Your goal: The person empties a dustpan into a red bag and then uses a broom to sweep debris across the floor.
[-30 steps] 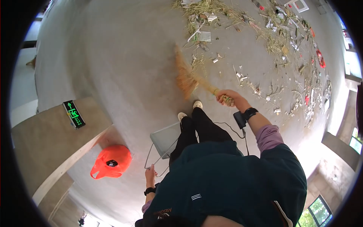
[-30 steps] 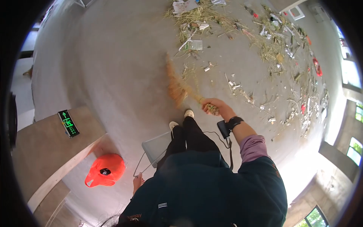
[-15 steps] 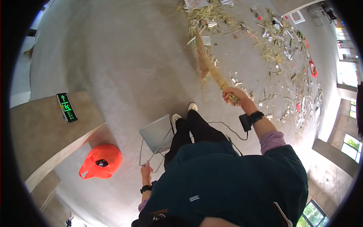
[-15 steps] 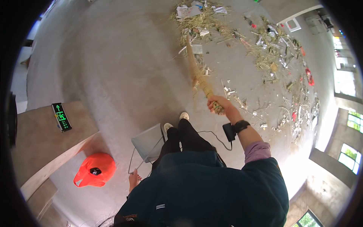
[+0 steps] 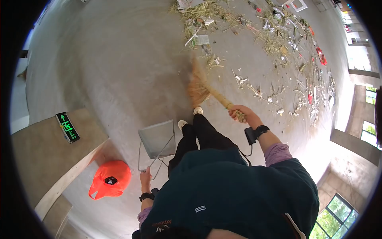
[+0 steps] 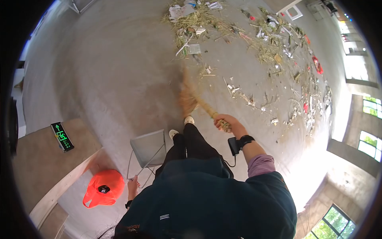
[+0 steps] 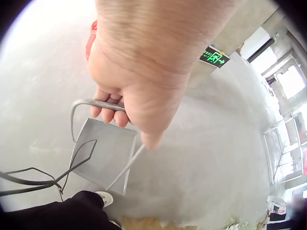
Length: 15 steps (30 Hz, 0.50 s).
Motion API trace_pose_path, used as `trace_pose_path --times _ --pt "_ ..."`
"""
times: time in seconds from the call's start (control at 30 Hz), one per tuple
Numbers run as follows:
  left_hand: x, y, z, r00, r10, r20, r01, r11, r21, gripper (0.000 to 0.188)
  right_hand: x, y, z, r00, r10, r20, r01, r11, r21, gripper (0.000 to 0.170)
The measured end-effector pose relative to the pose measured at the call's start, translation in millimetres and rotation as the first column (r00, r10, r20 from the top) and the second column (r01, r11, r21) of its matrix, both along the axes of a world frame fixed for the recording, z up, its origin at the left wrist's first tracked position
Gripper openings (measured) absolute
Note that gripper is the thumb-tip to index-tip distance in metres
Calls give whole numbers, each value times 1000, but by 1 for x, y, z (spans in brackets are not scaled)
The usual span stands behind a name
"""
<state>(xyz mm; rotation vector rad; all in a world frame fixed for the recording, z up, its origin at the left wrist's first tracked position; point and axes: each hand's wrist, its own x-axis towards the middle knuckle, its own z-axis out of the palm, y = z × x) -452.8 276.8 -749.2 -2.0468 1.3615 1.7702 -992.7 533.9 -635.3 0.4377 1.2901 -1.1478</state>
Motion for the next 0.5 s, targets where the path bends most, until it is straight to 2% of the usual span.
trace_pose_path --times 0.07,0.2,0.27,0.37,0.4,0.5 --pt "-6 -5 -4 997 -75 -18 75 997 -22 36 -21 8 12 992 -119 -48 121 992 47 17" --pt "-7 -10 -13 988 -144 56 147 988 -52 39 -41 11 18 980 -122 -159 135 988 71 15" --pt "6 -10 -35 964 -244 105 257 957 -136 42 -39 5 21 968 -179 -178 194 979 70 14" --pt "18 -10 -46 963 -256 88 266 955 -134 44 -8 -10 32 959 -191 -210 204 978 43 13" --pt "22 -10 -49 963 -255 84 264 955 -133 44 3 -14 35 958 -190 -214 203 978 43 13" --pt "25 -17 -62 963 -259 66 266 953 -141 46 28 -26 37 980 -181 -80 174 981 -85 14"
